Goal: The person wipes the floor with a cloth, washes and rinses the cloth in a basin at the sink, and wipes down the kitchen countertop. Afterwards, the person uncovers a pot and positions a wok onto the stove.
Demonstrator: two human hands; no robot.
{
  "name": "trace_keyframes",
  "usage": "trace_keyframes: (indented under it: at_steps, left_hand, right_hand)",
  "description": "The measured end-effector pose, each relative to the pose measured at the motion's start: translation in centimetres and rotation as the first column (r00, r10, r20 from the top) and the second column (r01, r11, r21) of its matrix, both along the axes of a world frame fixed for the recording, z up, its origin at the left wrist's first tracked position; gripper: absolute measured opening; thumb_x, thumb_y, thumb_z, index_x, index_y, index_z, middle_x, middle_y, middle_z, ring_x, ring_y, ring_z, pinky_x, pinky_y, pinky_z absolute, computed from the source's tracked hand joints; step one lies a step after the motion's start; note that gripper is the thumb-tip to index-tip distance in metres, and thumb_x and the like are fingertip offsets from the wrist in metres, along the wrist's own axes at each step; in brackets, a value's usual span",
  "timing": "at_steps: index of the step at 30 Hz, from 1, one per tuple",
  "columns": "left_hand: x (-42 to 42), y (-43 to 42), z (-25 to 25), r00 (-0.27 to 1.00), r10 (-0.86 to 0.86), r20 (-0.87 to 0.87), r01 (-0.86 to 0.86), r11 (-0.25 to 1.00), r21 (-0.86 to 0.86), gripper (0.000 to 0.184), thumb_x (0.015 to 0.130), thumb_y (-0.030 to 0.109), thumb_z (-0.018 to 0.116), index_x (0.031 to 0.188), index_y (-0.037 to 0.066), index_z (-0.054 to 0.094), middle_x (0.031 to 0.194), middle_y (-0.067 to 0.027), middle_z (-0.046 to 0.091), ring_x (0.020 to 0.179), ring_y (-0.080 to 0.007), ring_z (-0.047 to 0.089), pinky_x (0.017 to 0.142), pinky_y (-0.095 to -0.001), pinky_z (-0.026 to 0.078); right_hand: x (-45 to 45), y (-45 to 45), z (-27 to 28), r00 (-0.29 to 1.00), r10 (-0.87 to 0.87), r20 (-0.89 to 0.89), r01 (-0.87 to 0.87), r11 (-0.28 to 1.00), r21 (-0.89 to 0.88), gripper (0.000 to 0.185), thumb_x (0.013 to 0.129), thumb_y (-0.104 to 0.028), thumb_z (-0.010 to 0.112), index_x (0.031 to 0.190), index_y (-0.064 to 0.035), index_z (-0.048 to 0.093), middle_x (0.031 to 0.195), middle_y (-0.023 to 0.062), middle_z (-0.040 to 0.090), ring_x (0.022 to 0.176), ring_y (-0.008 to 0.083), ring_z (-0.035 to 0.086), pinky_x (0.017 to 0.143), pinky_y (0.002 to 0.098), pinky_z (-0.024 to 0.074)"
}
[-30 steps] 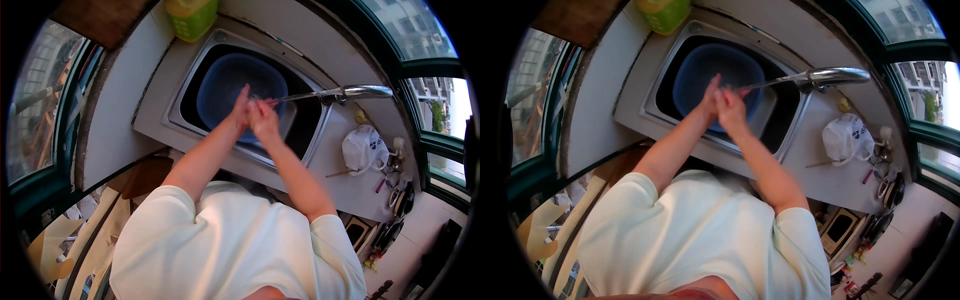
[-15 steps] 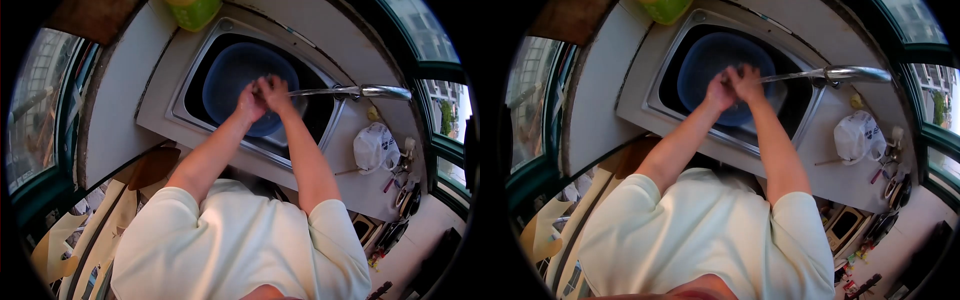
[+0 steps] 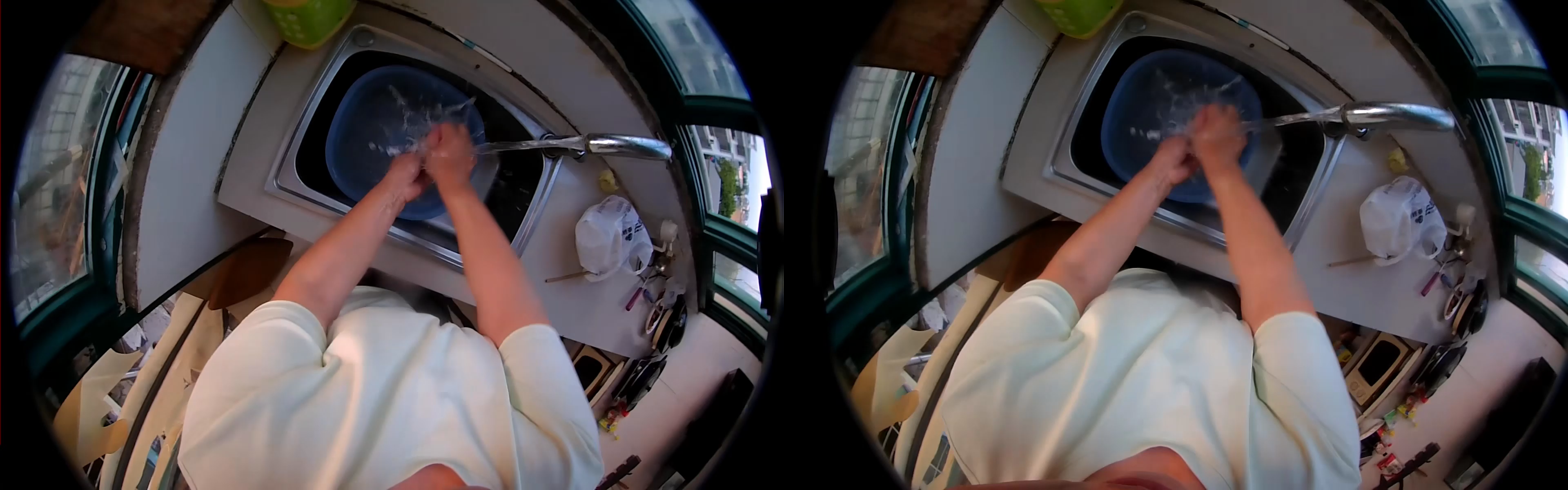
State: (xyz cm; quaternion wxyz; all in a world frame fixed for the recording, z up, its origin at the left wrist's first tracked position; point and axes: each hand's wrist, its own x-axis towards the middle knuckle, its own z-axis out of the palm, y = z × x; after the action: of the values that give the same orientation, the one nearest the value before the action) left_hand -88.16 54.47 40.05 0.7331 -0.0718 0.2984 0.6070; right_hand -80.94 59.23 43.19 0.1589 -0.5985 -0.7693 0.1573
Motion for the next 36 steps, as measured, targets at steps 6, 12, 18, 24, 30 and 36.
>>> trace_keyframes:
  at_steps: [6, 12, 18, 24, 30, 36]
  left_hand:
    - [-5.3, 0.6, -0.2, 0.986, -0.019, 0.167, 0.046, 0.986, -0.158, 0.056, 0.090, 0.049, 0.040, 0.125, 0.004, 0.039, 0.119, -0.0157, 0.050, 0.114, -0.0285, 0.045, 0.102, -0.0437, 0.028]
    - [-4.2, 1.7, 0.7, 0.943, -0.263, 0.204, 0.286, 0.954, -0.094, 0.047, 0.086, 0.042, 0.051, 0.113, 0.004, 0.052, 0.110, -0.0159, 0.057, 0.099, -0.0268, 0.056, 0.089, -0.0400, 0.042]
    - [-3.1, 2.9, -5.8, 0.965, -0.262, 0.036, 0.261, 0.924, -0.281, 0.035, 0.083, 0.035, 0.060, 0.102, 0.006, 0.056, 0.085, -0.0101, 0.061, 0.074, -0.0220, 0.059, 0.071, -0.0347, 0.051]
    - [-3.6, 0.6, 3.0, 0.796, -0.603, -0.045, 0.591, 0.791, -0.160, 0.039, 0.081, 0.039, 0.063, 0.102, 0.007, 0.056, 0.090, -0.0095, 0.061, 0.072, -0.0209, 0.059, 0.059, -0.0259, 0.050]
    - [-4.0, 1.6, 3.9, 0.750, -0.593, 0.293, 0.587, 0.801, 0.119, 0.050, 0.082, 0.042, 0.059, 0.105, -0.001, 0.054, 0.089, -0.0173, 0.060, 0.069, -0.0250, 0.060, 0.060, -0.0275, 0.056]
    - [-4.2, 1.5, 3.0, 0.850, -0.524, 0.062, 0.526, 0.850, -0.027, 0.052, 0.080, 0.045, 0.060, 0.109, 0.002, 0.053, 0.092, -0.0153, 0.059, 0.081, -0.0246, 0.059, 0.063, -0.0277, 0.054]
  right_hand:
    - [0.6, 3.5, -1.0, 0.896, 0.206, -0.394, -0.130, 0.969, 0.211, 0.010, 0.080, -0.012, 0.053, 0.086, -0.0063, 0.057, 0.091, 0.0148, 0.055, 0.089, 0.0342, 0.050, 0.078, 0.0421, 0.0422]
    - [1.2, -4.2, 4.8, 0.706, 0.658, -0.262, -0.602, 0.753, 0.266, 0.021, 0.065, 0.005, 0.054, 0.081, -0.0074, 0.057, 0.093, 0.0133, 0.053, 0.089, 0.0309, 0.051, 0.079, 0.0394, 0.0422]
    - [5.1, -5.2, 6.6, 0.765, 0.467, -0.444, -0.433, 0.882, 0.183, 0.025, 0.065, 0.009, 0.054, 0.084, -0.0061, 0.060, 0.094, 0.0125, 0.055, 0.095, 0.0311, 0.053, 0.083, 0.0383, 0.0437]
    - [6.7, 4.8, 2.4, 0.858, 0.407, -0.313, -0.383, 0.913, 0.138, 0.024, 0.077, 0.001, 0.056, 0.099, -0.0073, 0.059, 0.101, 0.0129, 0.057, 0.093, 0.0269, 0.056, 0.082, 0.0341, 0.0451]
    - [5.0, 4.2, 2.2, 0.645, -0.422, -0.637, -0.496, 0.402, -0.770, 0.035, 0.088, -0.036, 0.053, 0.108, -0.0075, 0.058, 0.102, 0.0063, 0.059, 0.086, 0.0169, 0.057, 0.078, 0.0303, 0.0455]
    - [6.4, 3.0, 1.1, 0.592, -0.454, -0.665, -0.442, 0.507, -0.740, 0.037, 0.079, -0.033, 0.065, 0.102, -0.0056, 0.058, 0.093, 0.0063, 0.061, 0.086, 0.0159, 0.057, 0.073, 0.0298, 0.0460]
